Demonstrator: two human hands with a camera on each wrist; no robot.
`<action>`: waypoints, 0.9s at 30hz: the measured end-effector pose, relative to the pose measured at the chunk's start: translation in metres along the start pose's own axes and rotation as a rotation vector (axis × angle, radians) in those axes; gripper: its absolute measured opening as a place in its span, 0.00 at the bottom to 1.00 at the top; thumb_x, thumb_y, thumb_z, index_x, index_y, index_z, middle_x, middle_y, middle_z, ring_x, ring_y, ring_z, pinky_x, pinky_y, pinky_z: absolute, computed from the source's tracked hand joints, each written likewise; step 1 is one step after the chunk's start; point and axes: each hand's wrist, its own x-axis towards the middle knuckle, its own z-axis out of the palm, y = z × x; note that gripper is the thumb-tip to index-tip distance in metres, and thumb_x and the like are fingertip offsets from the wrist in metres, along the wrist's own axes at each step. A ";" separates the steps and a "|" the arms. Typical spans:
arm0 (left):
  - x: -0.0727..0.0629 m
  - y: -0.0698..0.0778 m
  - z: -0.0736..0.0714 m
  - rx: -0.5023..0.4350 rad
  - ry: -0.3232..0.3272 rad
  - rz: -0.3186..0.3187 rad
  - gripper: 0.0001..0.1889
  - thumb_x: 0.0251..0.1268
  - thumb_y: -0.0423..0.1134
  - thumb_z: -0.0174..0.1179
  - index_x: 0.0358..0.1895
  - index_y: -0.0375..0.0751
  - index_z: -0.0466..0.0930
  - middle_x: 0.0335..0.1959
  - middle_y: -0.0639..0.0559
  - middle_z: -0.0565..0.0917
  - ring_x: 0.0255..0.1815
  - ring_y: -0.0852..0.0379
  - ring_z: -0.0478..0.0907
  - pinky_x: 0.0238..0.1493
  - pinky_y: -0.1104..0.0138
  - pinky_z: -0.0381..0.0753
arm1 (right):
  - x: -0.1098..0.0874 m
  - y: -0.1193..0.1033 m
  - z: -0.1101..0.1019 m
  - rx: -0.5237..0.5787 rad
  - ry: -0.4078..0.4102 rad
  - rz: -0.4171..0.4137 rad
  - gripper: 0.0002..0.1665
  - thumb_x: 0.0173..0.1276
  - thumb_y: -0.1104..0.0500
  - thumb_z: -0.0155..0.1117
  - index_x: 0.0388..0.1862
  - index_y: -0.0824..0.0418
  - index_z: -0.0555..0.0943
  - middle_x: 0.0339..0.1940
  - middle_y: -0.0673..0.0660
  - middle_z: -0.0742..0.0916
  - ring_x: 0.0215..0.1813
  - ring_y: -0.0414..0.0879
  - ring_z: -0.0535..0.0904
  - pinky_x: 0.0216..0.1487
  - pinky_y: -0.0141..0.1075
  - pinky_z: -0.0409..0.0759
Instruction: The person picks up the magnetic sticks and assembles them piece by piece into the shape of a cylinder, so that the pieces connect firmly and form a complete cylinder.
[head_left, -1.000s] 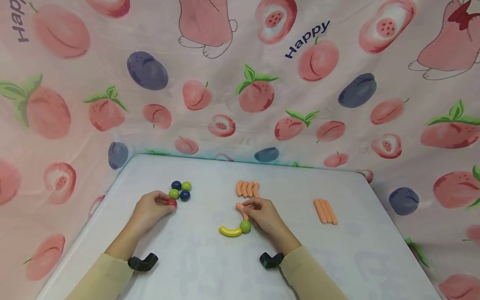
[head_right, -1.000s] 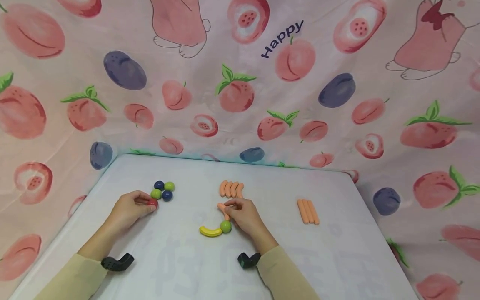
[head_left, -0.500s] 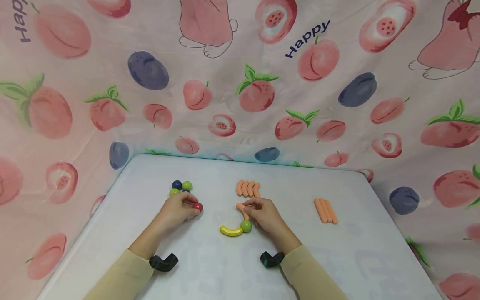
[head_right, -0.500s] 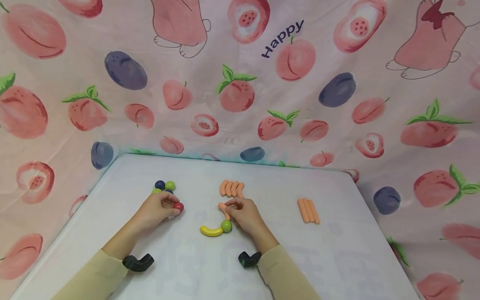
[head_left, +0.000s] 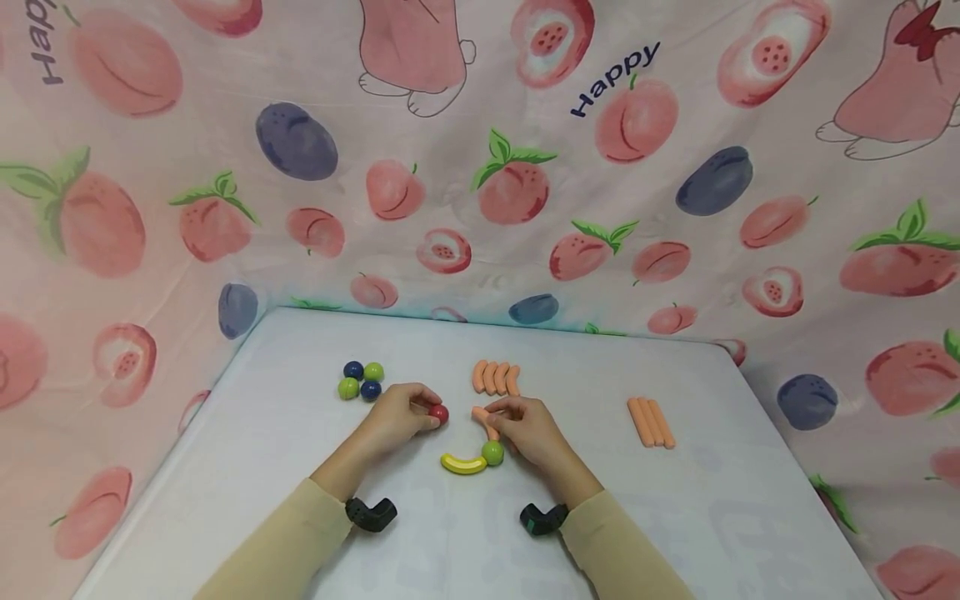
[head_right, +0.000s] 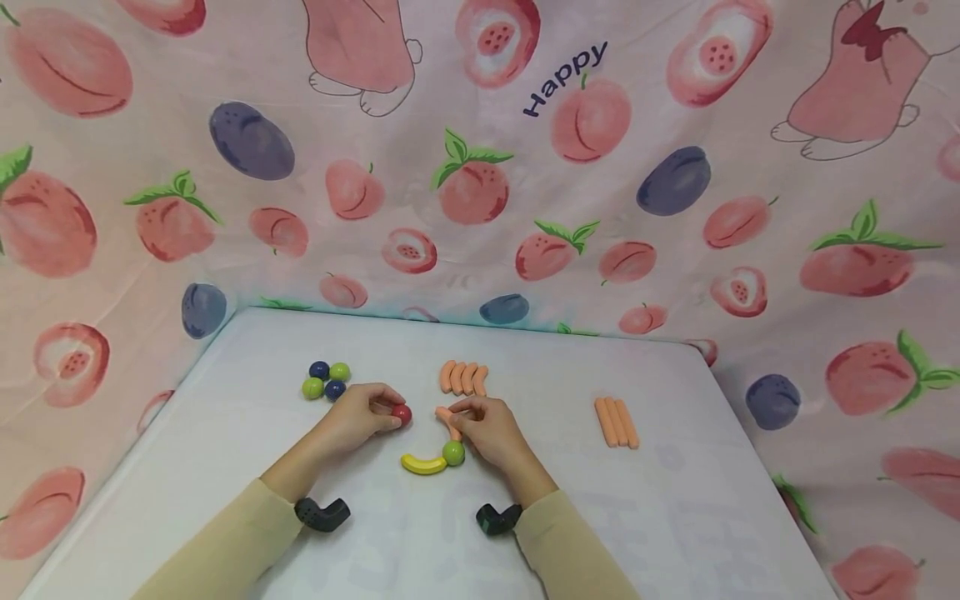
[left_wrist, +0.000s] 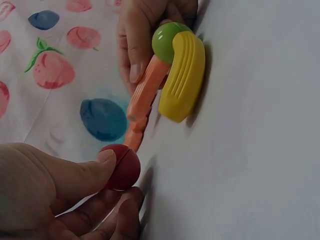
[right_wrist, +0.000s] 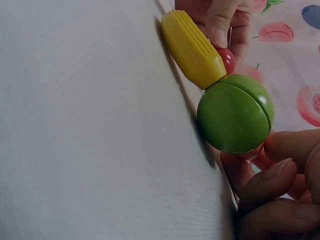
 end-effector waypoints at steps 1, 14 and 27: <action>0.002 0.001 0.003 0.000 -0.003 0.004 0.12 0.68 0.33 0.74 0.52 0.45 0.88 0.46 0.50 0.91 0.46 0.56 0.86 0.52 0.60 0.88 | 0.000 0.000 0.000 0.001 0.001 0.001 0.11 0.77 0.55 0.71 0.54 0.55 0.89 0.24 0.50 0.80 0.20 0.41 0.70 0.23 0.30 0.69; 0.021 0.013 0.024 0.029 0.012 0.030 0.11 0.68 0.34 0.74 0.51 0.47 0.88 0.47 0.51 0.90 0.47 0.55 0.85 0.53 0.58 0.86 | 0.000 0.002 -0.001 0.002 -0.002 -0.040 0.10 0.77 0.57 0.71 0.53 0.55 0.90 0.25 0.52 0.81 0.21 0.43 0.71 0.24 0.31 0.72; 0.025 0.019 0.031 0.029 -0.003 0.061 0.12 0.67 0.32 0.74 0.52 0.45 0.89 0.47 0.50 0.91 0.46 0.56 0.87 0.50 0.61 0.86 | 0.000 -0.002 0.000 0.003 0.017 -0.002 0.11 0.75 0.56 0.73 0.54 0.55 0.90 0.26 0.51 0.82 0.22 0.43 0.72 0.25 0.31 0.72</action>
